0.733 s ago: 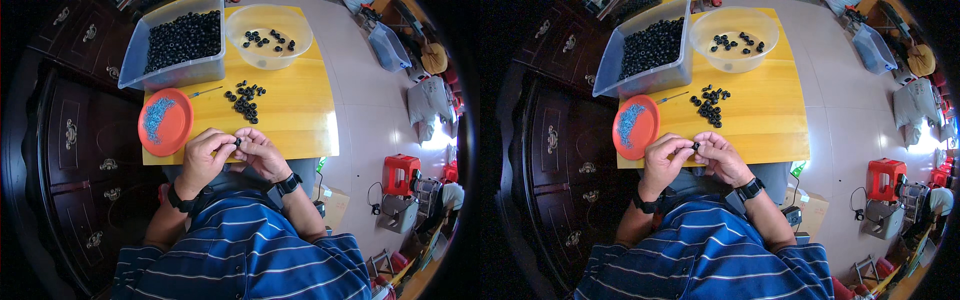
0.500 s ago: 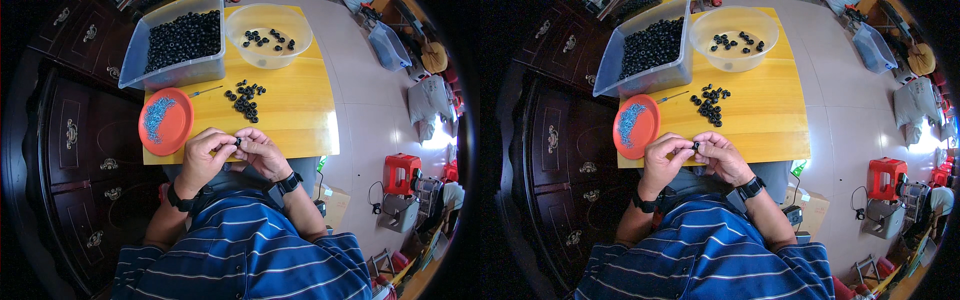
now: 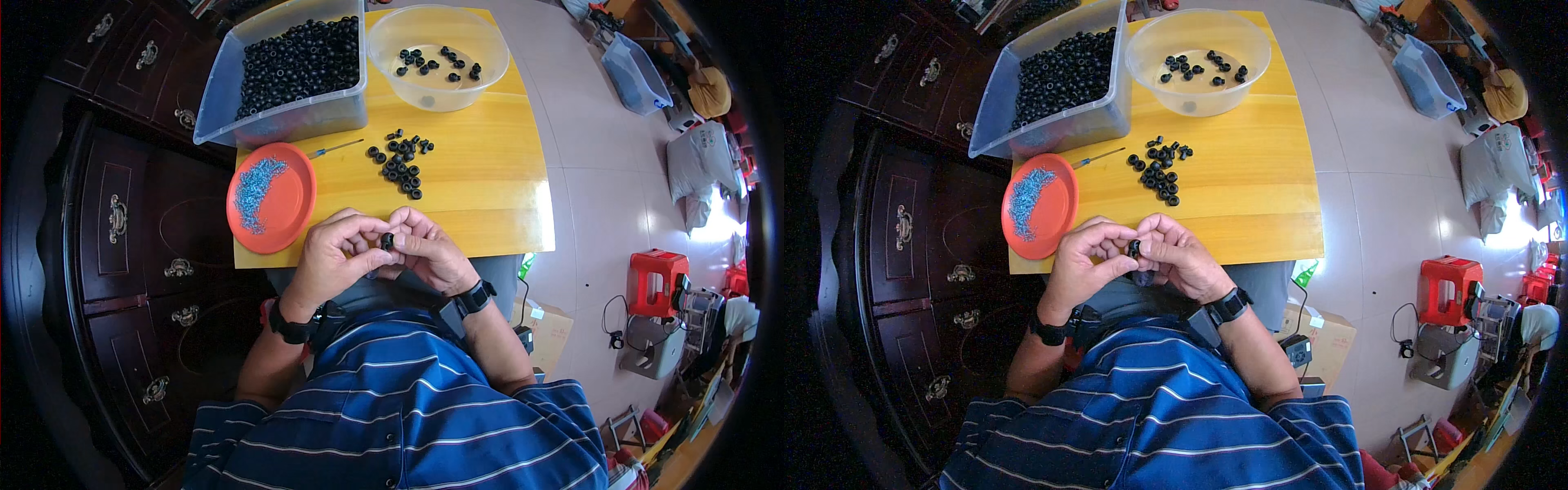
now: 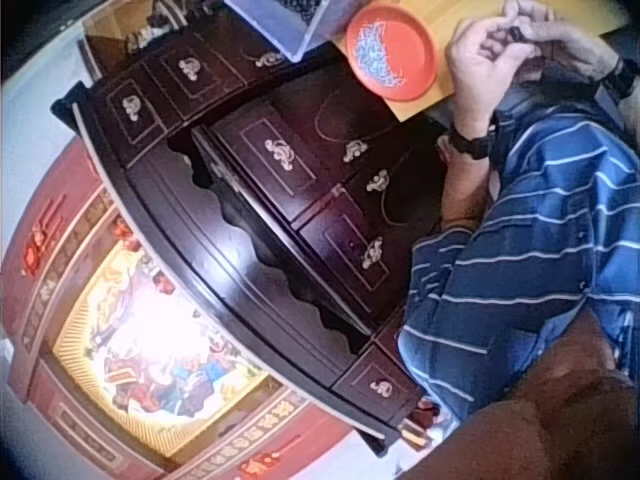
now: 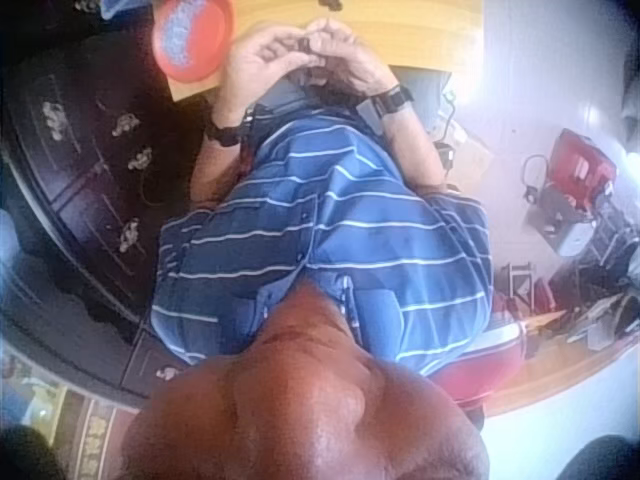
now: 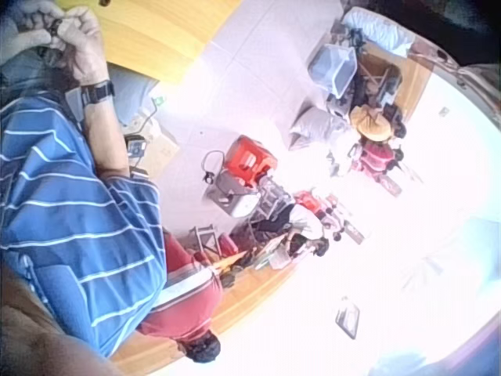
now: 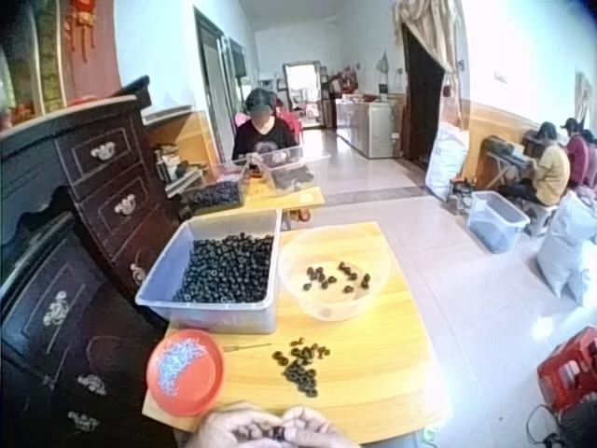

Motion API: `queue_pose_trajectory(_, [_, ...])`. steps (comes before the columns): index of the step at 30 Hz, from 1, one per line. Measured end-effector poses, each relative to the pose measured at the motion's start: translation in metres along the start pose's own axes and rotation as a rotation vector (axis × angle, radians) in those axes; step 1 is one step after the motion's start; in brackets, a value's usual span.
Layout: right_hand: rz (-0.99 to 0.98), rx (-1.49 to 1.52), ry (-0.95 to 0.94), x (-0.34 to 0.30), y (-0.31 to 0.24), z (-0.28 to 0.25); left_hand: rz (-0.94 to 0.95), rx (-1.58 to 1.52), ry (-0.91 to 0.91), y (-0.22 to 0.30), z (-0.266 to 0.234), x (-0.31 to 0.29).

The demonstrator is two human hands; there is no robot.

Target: Inserting small blue plastic pins into circular black plastic connectors.

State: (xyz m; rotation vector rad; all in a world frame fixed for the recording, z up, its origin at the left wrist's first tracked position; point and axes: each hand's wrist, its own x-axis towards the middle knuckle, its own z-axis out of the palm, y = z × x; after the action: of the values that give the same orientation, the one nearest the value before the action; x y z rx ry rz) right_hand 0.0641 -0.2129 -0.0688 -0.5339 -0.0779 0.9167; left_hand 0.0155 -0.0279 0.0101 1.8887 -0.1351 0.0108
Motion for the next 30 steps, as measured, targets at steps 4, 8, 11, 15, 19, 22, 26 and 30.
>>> queue_pose_trajectory(4, [0.029,-0.041,-0.063,-0.001,-0.006,0.001,-0.05,-0.062,-0.126,-0.005,-0.008,-0.004])
queue_pose_trajectory(8, [0.03,-0.09,-0.107,-0.001,-0.006,-0.002,-0.08,-0.186,-0.184,-0.011,-0.009,-0.006])
queue_pose_trajectory(11, [0.017,-0.086,-0.123,-0.001,-0.004,-0.003,-0.085,-0.275,-0.19,-0.012,-0.006,-0.007])
queue_pose_trajectory(15, [0.014,-0.057,-0.124,-0.002,-0.004,-0.002,-0.052,-0.266,-0.173,-0.012,-0.003,-0.007])
queue_pose_trajectory(19, [0.017,-0.05,-0.129,-0.002,-0.004,0.0,-0.031,-0.243,-0.197,-0.008,-0.004,-0.006])
queue_pose_trajectory(22, [-0.009,-0.077,-0.156,-0.001,-0.004,0.0,-0.02,-0.234,-0.182,-0.007,-0.001,-0.006])
queue_pose_trajectory(26, [-0.004,-0.052,-0.139,-0.002,-0.005,-0.002,0.035,-0.06,-0.131,0.002,0.003,-0.006])
queue_pose_trajectory(30, [0.001,-0.058,-0.128,-0.002,-0.007,0.002,0.074,0.022,-0.085,0.006,0.005,-0.005])
